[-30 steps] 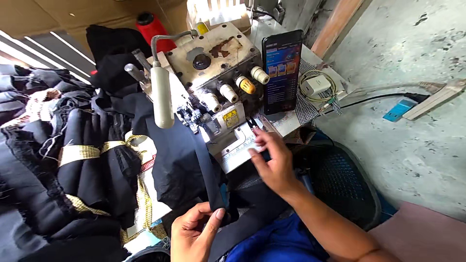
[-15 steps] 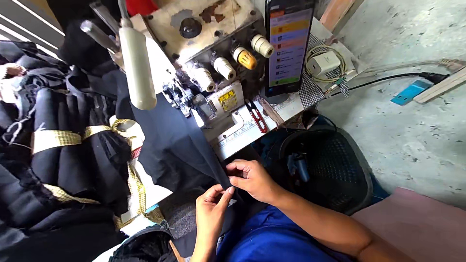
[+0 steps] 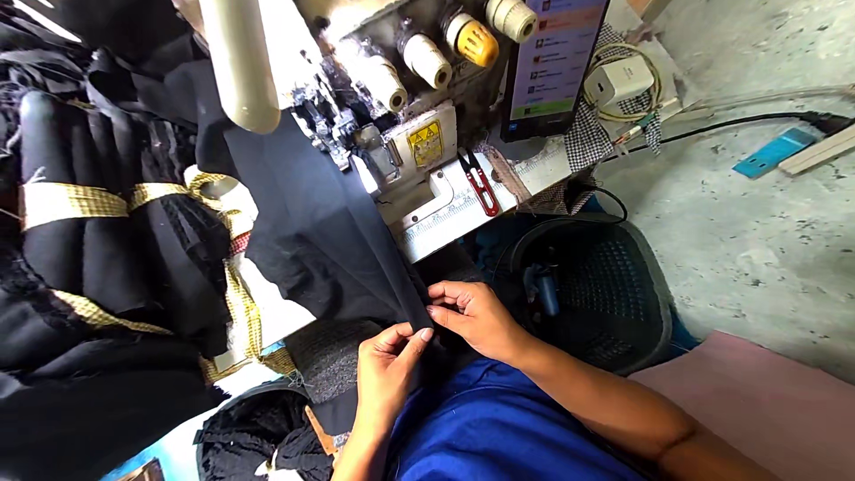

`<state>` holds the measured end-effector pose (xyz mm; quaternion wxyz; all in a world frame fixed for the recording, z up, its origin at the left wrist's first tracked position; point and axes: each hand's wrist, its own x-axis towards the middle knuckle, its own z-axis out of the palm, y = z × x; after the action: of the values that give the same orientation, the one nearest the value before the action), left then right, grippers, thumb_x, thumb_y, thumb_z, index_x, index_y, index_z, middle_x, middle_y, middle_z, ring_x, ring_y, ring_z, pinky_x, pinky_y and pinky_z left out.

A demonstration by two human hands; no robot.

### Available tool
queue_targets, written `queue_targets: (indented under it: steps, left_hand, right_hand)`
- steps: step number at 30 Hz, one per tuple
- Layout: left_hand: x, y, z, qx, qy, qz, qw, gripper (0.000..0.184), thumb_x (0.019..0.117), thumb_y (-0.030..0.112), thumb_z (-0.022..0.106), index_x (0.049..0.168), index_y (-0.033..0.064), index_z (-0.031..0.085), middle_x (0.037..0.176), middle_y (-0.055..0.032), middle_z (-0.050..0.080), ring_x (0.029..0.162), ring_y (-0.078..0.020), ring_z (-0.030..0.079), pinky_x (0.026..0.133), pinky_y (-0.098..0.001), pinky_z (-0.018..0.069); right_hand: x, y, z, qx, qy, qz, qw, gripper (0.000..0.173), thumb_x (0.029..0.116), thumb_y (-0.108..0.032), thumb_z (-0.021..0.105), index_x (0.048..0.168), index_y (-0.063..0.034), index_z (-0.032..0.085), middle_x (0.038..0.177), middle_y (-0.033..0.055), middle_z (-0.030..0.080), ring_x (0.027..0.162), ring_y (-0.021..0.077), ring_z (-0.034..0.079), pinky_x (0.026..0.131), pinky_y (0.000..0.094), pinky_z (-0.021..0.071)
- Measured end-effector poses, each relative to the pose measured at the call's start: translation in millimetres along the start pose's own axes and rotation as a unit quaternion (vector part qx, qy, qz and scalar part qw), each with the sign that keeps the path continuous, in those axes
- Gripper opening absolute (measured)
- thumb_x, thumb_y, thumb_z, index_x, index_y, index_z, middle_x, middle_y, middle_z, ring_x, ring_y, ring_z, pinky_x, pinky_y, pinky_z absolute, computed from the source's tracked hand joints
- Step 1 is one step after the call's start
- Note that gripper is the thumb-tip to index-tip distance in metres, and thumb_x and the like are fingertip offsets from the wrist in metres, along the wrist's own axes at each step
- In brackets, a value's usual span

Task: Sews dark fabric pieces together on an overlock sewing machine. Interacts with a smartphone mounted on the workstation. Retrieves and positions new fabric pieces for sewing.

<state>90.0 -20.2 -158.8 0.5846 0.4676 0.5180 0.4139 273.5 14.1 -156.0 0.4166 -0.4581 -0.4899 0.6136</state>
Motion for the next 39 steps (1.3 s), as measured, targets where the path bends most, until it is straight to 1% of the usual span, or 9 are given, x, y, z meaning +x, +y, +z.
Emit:
queue_targets:
  steps: [8,12,16,19,22,30,32,35,39]
  left_hand:
    - [-4,3,0,-0.007,-0.018,0.013,1.000,0.010,0.0955,0.008,0.070,0.095,0.0001,0.077,0.082,-0.0062,0.076,0.073,-0.0109,0.072,0.071,-0.0266,0.0614]
    - [-3,2,-6,-0.006,-0.053,0.046,0.998,0.011,0.0954,0.011,0.071,0.094,0.0025,0.078,0.097,-0.0077,0.078,0.090,-0.0151,0.074,0.084,-0.0305,0.0618]
    - [-1,12,-15,0.027,-0.083,0.086,0.992,0.013,0.0953,0.016,0.072,0.093,0.0052,0.079,0.097,-0.0066,0.078,0.091,-0.0152,0.074,0.084,-0.0305,0.0625]
    - [-1,20,-17,0.071,-0.095,0.106,0.987,0.016,0.0975,0.019,0.069,0.093,0.0069,0.078,0.095,-0.0034,0.078,0.088,-0.0118,0.074,0.083,-0.0274,0.0622]
    - [-1,22,-14,0.084,-0.108,0.109,0.985,0.019,0.1005,0.018,0.064,0.094,0.0061,0.078,0.096,-0.0039,0.078,0.089,-0.0125,0.075,0.083,-0.0277,0.0624]
    - [-8,29,-15,0.022,-0.129,0.096,0.987,0.017,0.1014,0.019,0.064,0.101,0.0071,0.077,0.094,-0.0048,0.079,0.087,-0.0132,0.076,0.083,-0.0285,0.0631]
    - [-13,39,-15,-0.004,-0.120,0.075,0.990,0.017,0.1003,0.020,0.066,0.108,0.0087,0.076,0.093,-0.0043,0.079,0.085,-0.0129,0.076,0.081,-0.0281,0.0634]
    - [-19,52,-10,-0.064,-0.104,0.044,0.992,0.022,0.1011,0.018,0.064,0.119,0.0093,0.073,0.089,-0.0041,0.078,0.076,-0.0141,0.076,0.072,-0.0302,0.0651]
    - [-20,62,-1,-0.091,-0.084,0.040,0.992,0.014,0.1018,0.012,0.063,0.111,0.0097,0.073,0.081,-0.0037,0.076,0.069,-0.0148,0.075,0.066,-0.0317,0.0655]
  right_hand:
    - [2,-2,-8,-0.058,-0.014,-0.016,0.998,0.017,0.1003,-0.013,0.063,0.101,-0.0007,0.075,0.094,0.0030,0.074,0.087,0.0028,0.068,0.081,0.0213,0.0574]
    - [15,-3,-36,-0.261,0.158,-0.148,0.941,0.022,0.1017,-0.015,0.061,0.116,-0.0066,0.075,0.110,0.0038,0.073,0.099,0.0112,0.070,0.086,0.0328,0.0614]
    - [36,-16,-84,-0.407,0.311,-0.185,0.839,0.051,0.1031,-0.018,0.058,0.148,0.0018,0.047,0.122,0.0174,0.064,0.108,0.0234,0.066,0.091,0.0379,0.0576]
    - [47,-27,-99,-0.441,0.336,-0.141,0.820,0.075,0.1050,-0.029,0.057,0.163,-0.0005,0.019,0.122,0.0175,0.062,0.103,0.0252,0.065,0.085,0.0381,0.0569]
    - [52,-33,-102,-0.442,0.334,-0.140,0.821,0.080,0.1051,-0.031,0.058,0.164,-0.0011,0.012,0.115,0.0150,0.064,0.094,0.0232,0.065,0.079,0.0366,0.0569]
    - [49,-36,-97,-0.402,0.345,-0.148,0.835,0.081,0.1037,-0.033,0.060,0.164,-0.0030,0.015,0.119,0.0141,0.063,0.094,0.0213,0.064,0.078,0.0358,0.0566]
    - [46,-38,-82,-0.375,0.324,-0.187,0.848,0.072,0.1019,-0.027,0.062,0.160,-0.0004,0.028,0.116,0.0151,0.064,0.097,0.0224,0.065,0.081,0.0383,0.0571]
    - [54,-38,-41,-0.297,0.252,-0.225,0.893,0.048,0.0952,-0.019,0.071,0.138,0.0001,0.059,0.121,0.0148,0.066,0.108,0.0213,0.067,0.088,0.0379,0.0598]
    - [74,-27,8,-0.144,0.089,-0.188,0.967,0.052,0.0942,-0.019,0.074,0.139,0.0021,0.059,0.131,0.0148,0.067,0.117,0.0185,0.067,0.101,0.0371,0.0569]
